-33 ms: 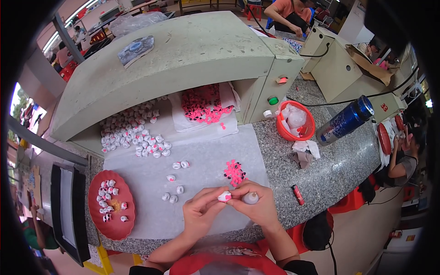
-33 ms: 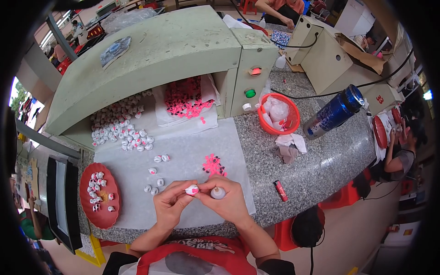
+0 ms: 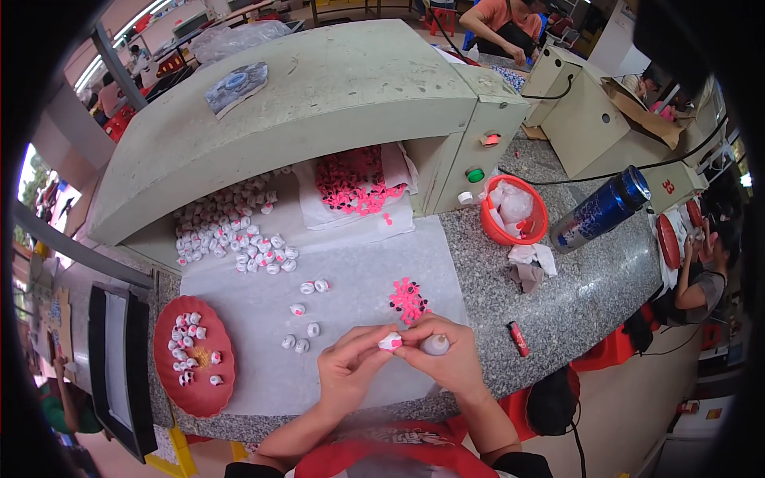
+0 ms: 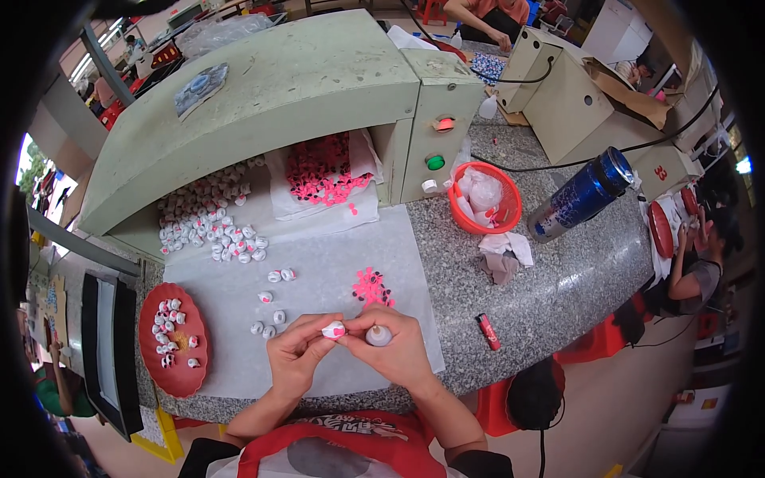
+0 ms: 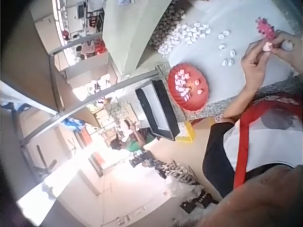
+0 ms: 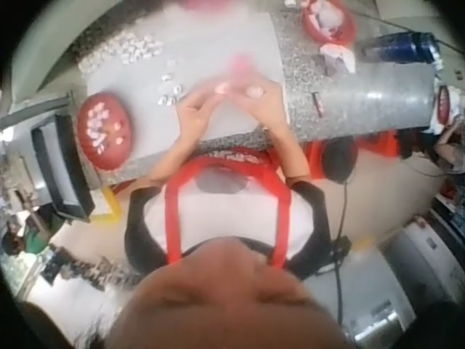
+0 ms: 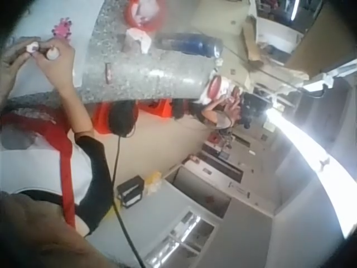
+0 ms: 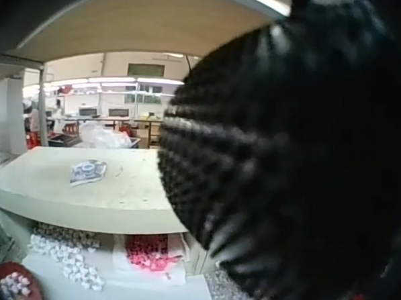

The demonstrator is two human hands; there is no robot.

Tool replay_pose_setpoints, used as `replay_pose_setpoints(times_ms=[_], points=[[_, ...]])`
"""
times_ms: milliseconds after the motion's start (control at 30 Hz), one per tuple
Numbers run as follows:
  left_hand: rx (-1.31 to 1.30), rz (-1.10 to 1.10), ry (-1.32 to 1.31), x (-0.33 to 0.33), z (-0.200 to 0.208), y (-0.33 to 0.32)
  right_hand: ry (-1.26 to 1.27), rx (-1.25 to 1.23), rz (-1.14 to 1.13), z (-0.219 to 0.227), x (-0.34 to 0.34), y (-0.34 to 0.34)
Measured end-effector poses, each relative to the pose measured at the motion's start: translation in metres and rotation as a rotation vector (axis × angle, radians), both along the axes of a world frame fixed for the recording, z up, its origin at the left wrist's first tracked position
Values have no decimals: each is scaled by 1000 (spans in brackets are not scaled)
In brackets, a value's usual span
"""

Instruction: Apply glue to small white plastic components and attach them to pink plastic parts.

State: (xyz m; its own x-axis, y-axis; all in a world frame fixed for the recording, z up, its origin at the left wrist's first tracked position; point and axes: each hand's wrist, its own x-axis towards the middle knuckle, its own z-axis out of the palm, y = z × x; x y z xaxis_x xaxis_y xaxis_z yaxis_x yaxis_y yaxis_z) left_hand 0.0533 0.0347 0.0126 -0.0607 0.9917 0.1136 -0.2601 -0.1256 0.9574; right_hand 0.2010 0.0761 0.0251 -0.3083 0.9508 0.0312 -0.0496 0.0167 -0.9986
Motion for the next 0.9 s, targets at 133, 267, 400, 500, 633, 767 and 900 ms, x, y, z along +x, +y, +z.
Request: replay_pose_setpoints(times_ms=[133, 267, 400, 500, 633, 767, 900], points=[[-4, 9, -13, 0, -5, 2, -26, 22, -17, -1, -2, -1], [-4, 27, -8, 3, -5, 0, -32, 46, -33, -3, -4, -3], [-4, 49, -30, 6, -7, 1, -36, 35, -82, -4, -5, -3], [-51, 55, -51, 6, -7, 1, -56, 4, -84, -5, -6, -2], [-63, 62, -64, 6, -9, 3, -60, -10, -93, -6, -7, -2], [-382, -57, -394, -9, -11, 18, -119, 188, -91, -12, -1, 13], [-436, -122, -512, -10, -3, 21, -148, 327, 11, -2, -3, 9]])
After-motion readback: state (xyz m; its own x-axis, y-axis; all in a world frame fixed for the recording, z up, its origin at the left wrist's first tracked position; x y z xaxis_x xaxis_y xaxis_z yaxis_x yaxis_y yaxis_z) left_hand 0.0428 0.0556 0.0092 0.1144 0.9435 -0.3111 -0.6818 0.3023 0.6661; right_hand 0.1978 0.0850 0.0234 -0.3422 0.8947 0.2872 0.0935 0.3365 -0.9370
